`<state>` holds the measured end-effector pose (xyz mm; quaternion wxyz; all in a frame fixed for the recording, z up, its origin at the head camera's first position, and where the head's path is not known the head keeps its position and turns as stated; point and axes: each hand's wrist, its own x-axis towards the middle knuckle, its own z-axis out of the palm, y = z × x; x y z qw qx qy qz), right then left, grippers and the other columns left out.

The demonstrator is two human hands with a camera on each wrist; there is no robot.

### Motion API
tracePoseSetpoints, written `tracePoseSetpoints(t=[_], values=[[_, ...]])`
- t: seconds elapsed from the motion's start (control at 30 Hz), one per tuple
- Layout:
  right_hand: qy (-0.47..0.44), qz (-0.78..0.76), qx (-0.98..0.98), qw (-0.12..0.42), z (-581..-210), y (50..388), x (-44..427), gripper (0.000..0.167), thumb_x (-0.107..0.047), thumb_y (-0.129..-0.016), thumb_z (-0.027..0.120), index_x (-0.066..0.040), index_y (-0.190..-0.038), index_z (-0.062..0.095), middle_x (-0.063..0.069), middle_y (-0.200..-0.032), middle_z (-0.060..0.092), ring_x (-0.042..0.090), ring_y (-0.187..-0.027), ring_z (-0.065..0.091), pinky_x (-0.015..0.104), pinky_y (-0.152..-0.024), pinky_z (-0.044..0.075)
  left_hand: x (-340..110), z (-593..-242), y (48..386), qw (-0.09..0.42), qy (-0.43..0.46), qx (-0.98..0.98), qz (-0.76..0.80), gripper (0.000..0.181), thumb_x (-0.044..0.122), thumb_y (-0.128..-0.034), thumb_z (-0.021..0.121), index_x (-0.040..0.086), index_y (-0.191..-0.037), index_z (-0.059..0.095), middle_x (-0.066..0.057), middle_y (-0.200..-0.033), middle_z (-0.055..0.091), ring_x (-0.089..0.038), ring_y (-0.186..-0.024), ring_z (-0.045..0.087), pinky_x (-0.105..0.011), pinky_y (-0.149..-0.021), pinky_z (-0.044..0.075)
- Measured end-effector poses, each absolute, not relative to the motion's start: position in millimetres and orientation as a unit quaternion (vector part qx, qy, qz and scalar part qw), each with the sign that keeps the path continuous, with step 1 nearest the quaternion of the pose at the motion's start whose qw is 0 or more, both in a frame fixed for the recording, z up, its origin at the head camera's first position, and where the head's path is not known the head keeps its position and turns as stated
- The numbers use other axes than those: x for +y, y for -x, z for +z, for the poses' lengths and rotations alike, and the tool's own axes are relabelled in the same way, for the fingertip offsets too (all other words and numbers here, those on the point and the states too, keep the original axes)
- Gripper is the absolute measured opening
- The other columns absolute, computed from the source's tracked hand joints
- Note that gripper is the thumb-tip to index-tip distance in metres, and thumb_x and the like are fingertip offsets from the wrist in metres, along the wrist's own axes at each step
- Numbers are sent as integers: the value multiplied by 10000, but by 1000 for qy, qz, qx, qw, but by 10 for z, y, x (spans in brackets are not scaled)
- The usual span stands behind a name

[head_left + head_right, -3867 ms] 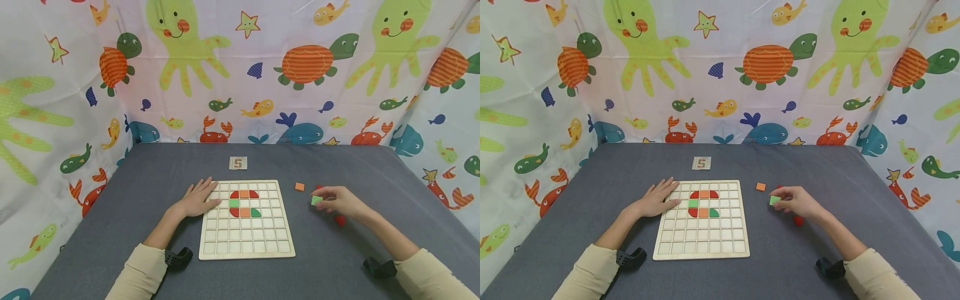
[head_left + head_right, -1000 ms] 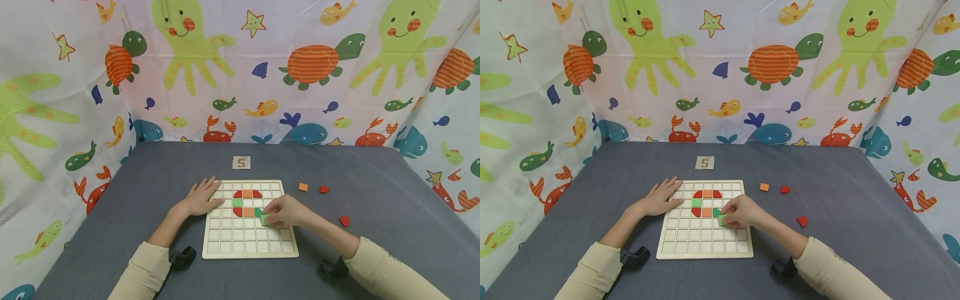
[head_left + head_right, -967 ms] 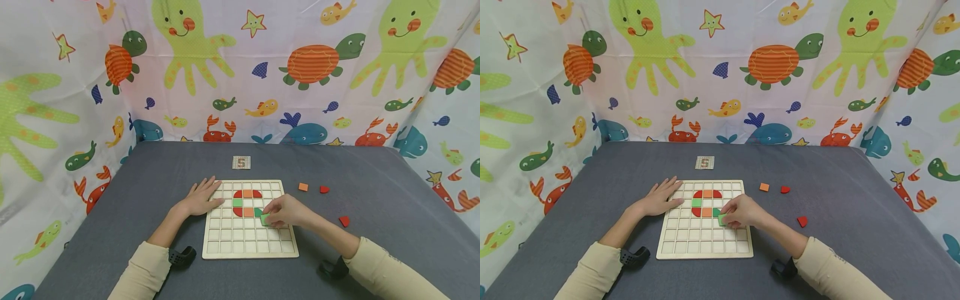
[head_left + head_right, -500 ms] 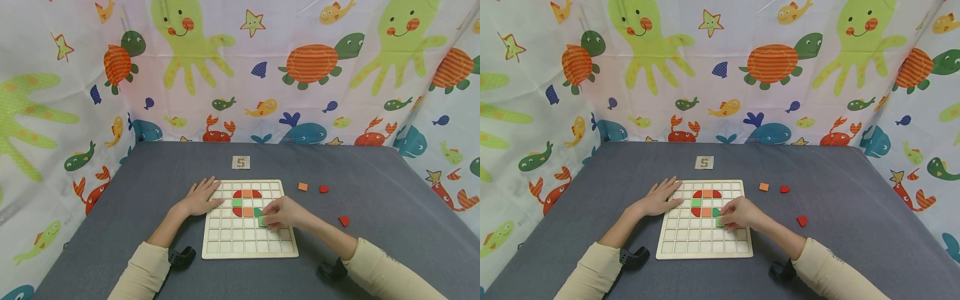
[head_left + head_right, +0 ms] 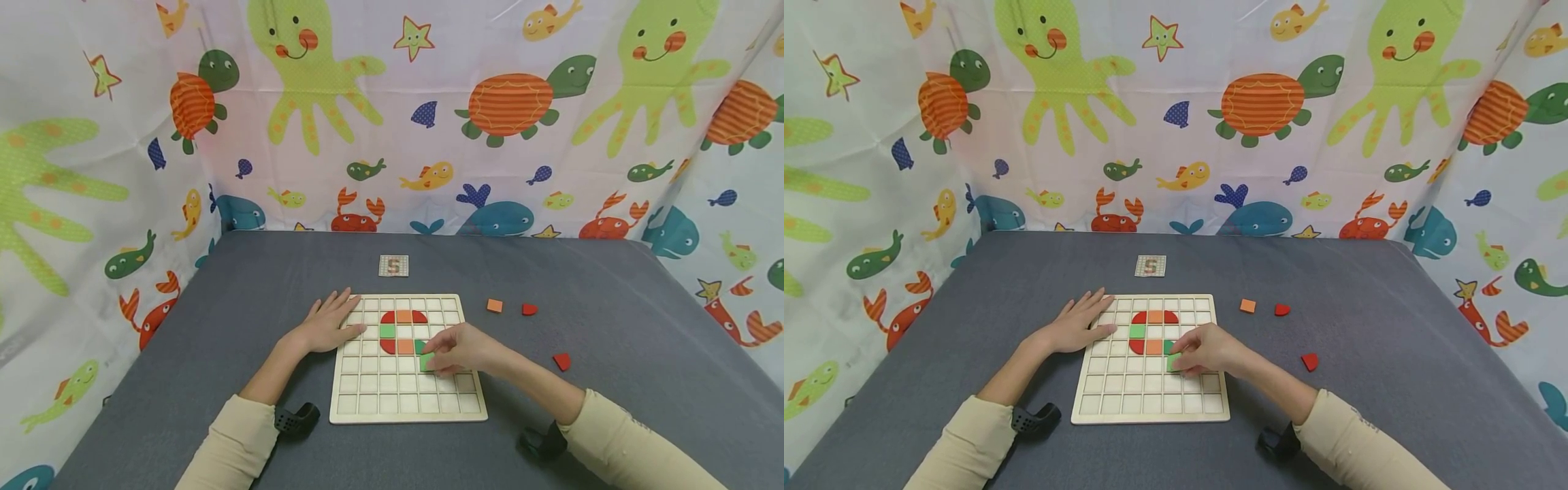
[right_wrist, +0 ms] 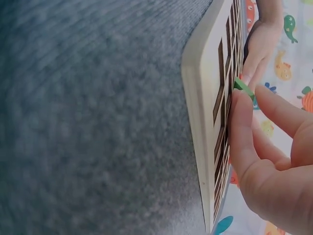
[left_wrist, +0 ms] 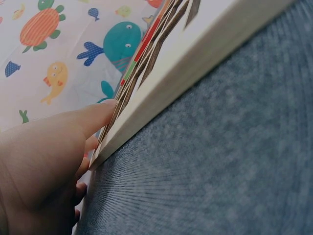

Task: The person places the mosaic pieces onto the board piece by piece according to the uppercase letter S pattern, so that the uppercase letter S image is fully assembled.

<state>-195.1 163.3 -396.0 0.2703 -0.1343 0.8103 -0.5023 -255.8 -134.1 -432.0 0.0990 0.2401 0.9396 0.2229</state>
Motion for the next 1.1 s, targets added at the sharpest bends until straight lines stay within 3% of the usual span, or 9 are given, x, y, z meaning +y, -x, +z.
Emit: tracePoseSetpoints(t=[0.2, 0.47, 1.1], values=[[170, -477, 819, 269, -3970, 1973, 1650, 327, -24, -797, 753, 34, -1106, 662, 30, -689, 593, 127, -646, 513, 280, -617, 458, -1350, -4336, 2564, 101, -235, 942, 217, 724, 470, -971, 481, 67, -1521, 234, -167, -1568, 125, -381, -1424, 47, -589, -1091, 13], [178, -466, 830, 250, -3965, 1968, 1622, 314, 2, -790, 752, 38, -1090, 667, 39, -685, 602, 123, -625, 501, 274, -593, 441, -1360, -4424, 2617, 101, -234, 942, 219, 736, 509, -963, 468, 118, -1533, 214, -120, -1579, 99, -341, -1433, 21, -571, -1097, -9], [153, -477, 830, 247, -3977, 1979, 1640, 291, -22, -788, 760, 30, -1062, 677, 31, -679, 609, 129, -576, 491, 260, -562, 422, -1353, -4391, 2598, 101, -234, 941, 222, 730, 493, -965, 473, 100, -1529, 226, -140, -1575, 105, -352, -1431, 28, -571, -1097, -10]])
